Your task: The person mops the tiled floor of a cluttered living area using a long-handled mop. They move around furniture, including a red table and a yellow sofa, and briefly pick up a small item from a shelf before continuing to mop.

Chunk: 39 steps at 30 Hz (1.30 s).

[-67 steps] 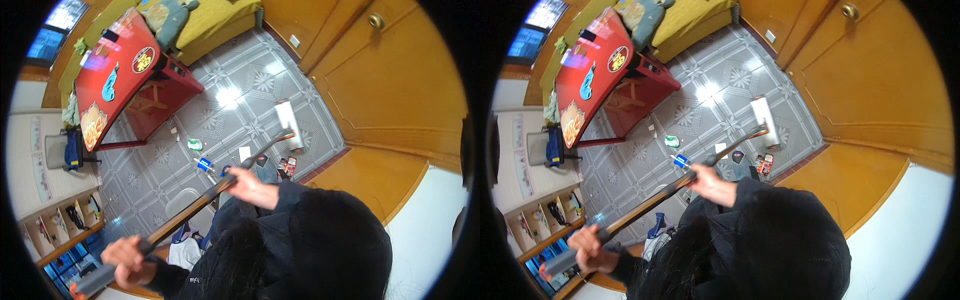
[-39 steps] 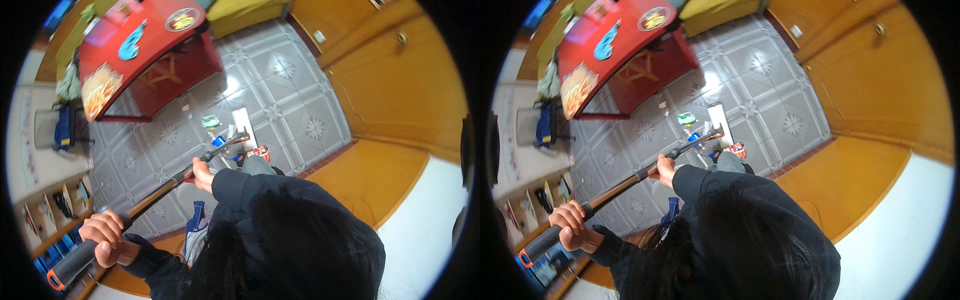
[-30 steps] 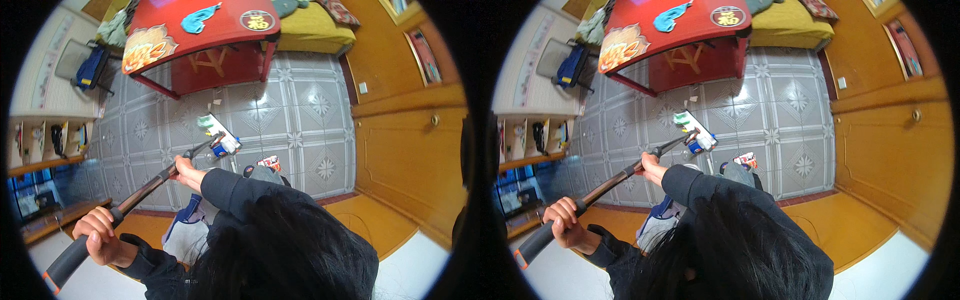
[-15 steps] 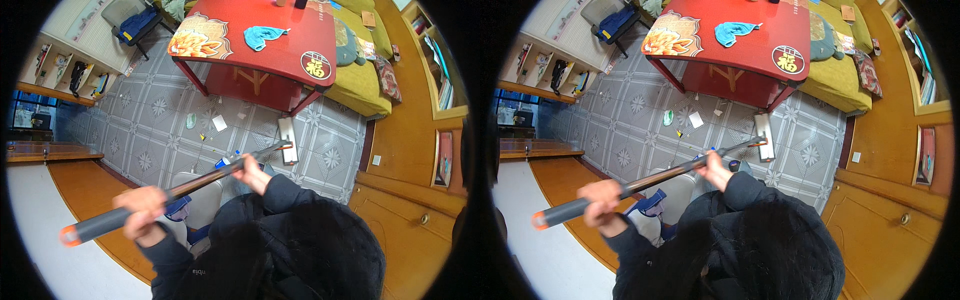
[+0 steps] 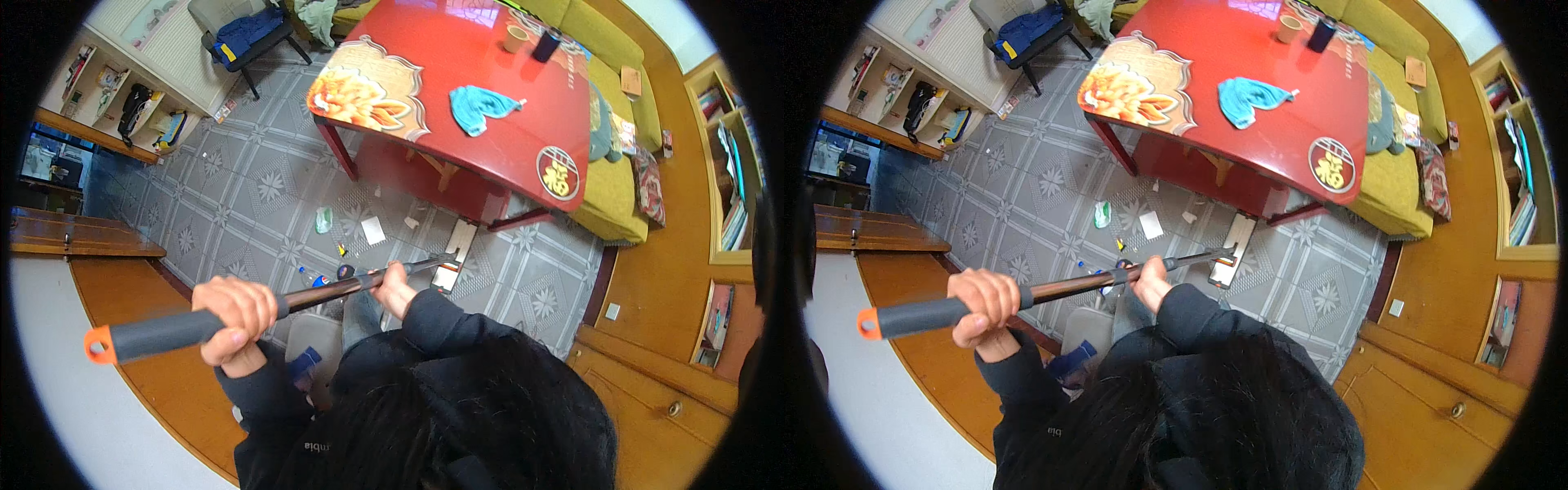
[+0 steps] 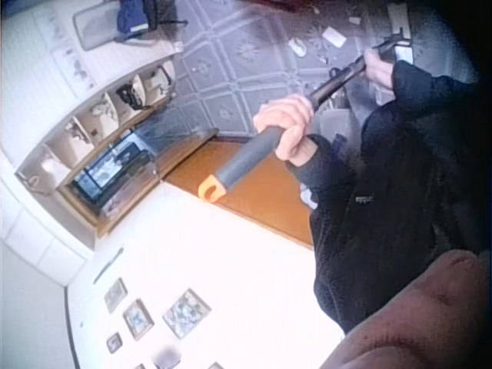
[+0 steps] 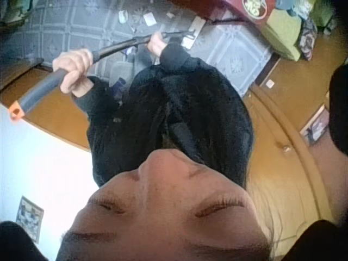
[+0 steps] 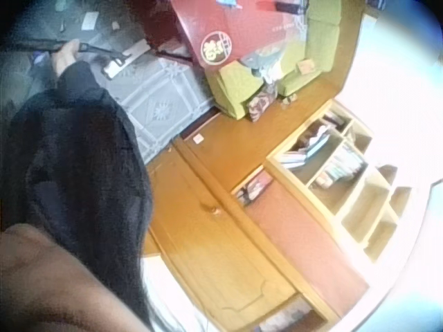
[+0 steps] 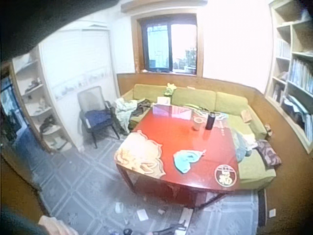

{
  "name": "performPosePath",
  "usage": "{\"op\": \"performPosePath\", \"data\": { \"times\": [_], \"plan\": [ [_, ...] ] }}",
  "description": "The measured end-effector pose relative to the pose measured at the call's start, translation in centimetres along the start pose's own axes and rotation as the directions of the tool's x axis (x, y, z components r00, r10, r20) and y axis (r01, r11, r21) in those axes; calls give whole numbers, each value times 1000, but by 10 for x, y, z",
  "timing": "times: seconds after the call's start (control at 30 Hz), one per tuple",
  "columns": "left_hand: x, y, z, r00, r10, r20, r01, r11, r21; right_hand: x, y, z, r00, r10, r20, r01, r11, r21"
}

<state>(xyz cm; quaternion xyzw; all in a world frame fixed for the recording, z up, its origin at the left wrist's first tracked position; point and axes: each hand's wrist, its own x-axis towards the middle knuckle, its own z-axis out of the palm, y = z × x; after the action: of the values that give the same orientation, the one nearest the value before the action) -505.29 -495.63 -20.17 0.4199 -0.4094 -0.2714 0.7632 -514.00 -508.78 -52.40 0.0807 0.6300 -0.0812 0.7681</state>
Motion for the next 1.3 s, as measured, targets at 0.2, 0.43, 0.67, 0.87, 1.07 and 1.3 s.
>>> {"op": "performPosePath", "data": {
  "times": [0.2, 0.43, 0.67, 0.87, 1.07, 1.3],
  "plan": [
    [-9, 76, -133, 998, 52, -33, -49, 996, 79, 17, 134, 107, 997, 72, 26, -63, 966, -250],
    [-55, 149, -197, 921, 235, -312, -89, 904, 418, 10, 274, 199, 976, 181, 119, -60, 752, -657],
    [-93, 244, -182, 848, 357, -393, -18, 759, 651, -94, 312, 212, 853, 497, 162, -257, 667, -699],
    [-103, 263, -141, 784, 421, -455, -241, 883, 403, -143, 228, 170, 738, 675, 15, -421, 477, -772],
    [-123, 167, -122, 710, 454, -538, -332, 890, 314, -115, 139, 146, 910, 396, 126, -174, 638, -750],
    [-218, 49, -124, 598, 478, -643, -323, 878, 353, -17, 110, 107, 940, 313, 139, -84, 603, -793]
  ]
}}
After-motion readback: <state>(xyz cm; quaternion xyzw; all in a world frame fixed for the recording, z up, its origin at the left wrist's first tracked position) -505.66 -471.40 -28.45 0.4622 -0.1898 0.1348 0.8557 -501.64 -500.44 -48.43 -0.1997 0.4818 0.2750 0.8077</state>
